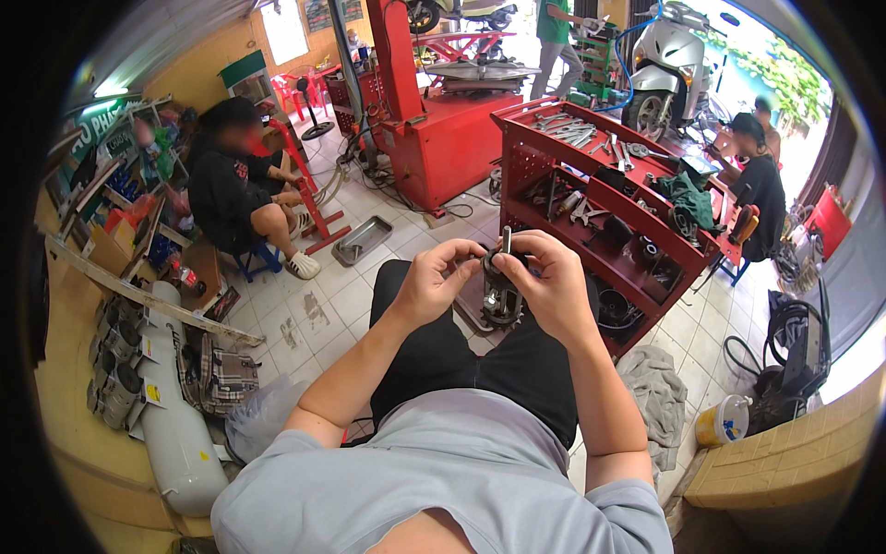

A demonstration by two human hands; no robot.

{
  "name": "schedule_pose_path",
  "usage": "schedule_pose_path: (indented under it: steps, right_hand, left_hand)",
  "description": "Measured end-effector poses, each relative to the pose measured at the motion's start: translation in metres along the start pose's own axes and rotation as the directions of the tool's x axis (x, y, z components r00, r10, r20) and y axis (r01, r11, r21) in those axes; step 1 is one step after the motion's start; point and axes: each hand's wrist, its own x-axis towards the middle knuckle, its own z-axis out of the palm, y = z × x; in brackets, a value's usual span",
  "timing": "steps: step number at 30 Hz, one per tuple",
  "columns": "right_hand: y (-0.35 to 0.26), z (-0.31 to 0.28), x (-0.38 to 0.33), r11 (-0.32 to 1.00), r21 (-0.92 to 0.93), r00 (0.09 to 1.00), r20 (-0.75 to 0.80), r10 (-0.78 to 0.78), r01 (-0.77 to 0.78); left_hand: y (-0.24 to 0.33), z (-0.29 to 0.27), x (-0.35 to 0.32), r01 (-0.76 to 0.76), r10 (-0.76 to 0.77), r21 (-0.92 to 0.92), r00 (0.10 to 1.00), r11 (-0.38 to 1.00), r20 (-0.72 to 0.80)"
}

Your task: The person sits in a workshop and assembles a mechanical component, likely a brake caliper, by hand. They insert a metal rod into a circular housing, attach a bracket, and tighten screws using their fingers. The person repeatedly rotates and adjusts the assembly to check the fit of the parts.

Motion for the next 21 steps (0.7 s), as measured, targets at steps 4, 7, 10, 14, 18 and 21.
schedule_pose_path:
  steps: [4,7,10,14,18,21]
  right_hand:
    - [-0.0012,0.0001,-0.0004,0.999,0.052,1.000,0.002,0.009,-0.009]
    - [-0.0002,-0.0035,-0.0001,1.000,-0.006,0.998,0.064,0.026,-0.026]
    - [-0.0002,-0.0012,-0.0008,0.999,-0.042,0.999,0.050,0.020,-0.017]
    - [0.0000,0.0018,-0.0010,1.000,0.021,1.000,-0.008,0.004,-0.004]
    - [-0.0009,-0.0033,0.0000,0.999,-0.047,1.000,-0.007,-0.017,0.016]
    - [-0.0040,-0.0071,0.0019,0.990,-0.134,0.999,-0.006,-0.034,0.033]
  left_hand:
    - [0.0005,-0.0007,-0.0004,0.071,-0.071,-0.013,0.997,0.997,0.013]
    - [-0.0025,-0.0038,0.0013,0.025,-0.027,0.057,0.999,0.998,0.032]
    - [-0.0032,-0.0030,0.0012,0.017,-0.019,0.079,1.000,0.997,0.024]
    - [-0.0003,-0.0024,0.0007,-0.005,0.005,0.068,1.000,0.998,0.000]
    - [-0.0016,0.0005,0.0004,-0.020,0.022,0.066,0.999,0.998,-0.034]
    - [0.0022,0.0031,0.0024,-0.042,0.052,0.094,0.993,0.995,-0.102]
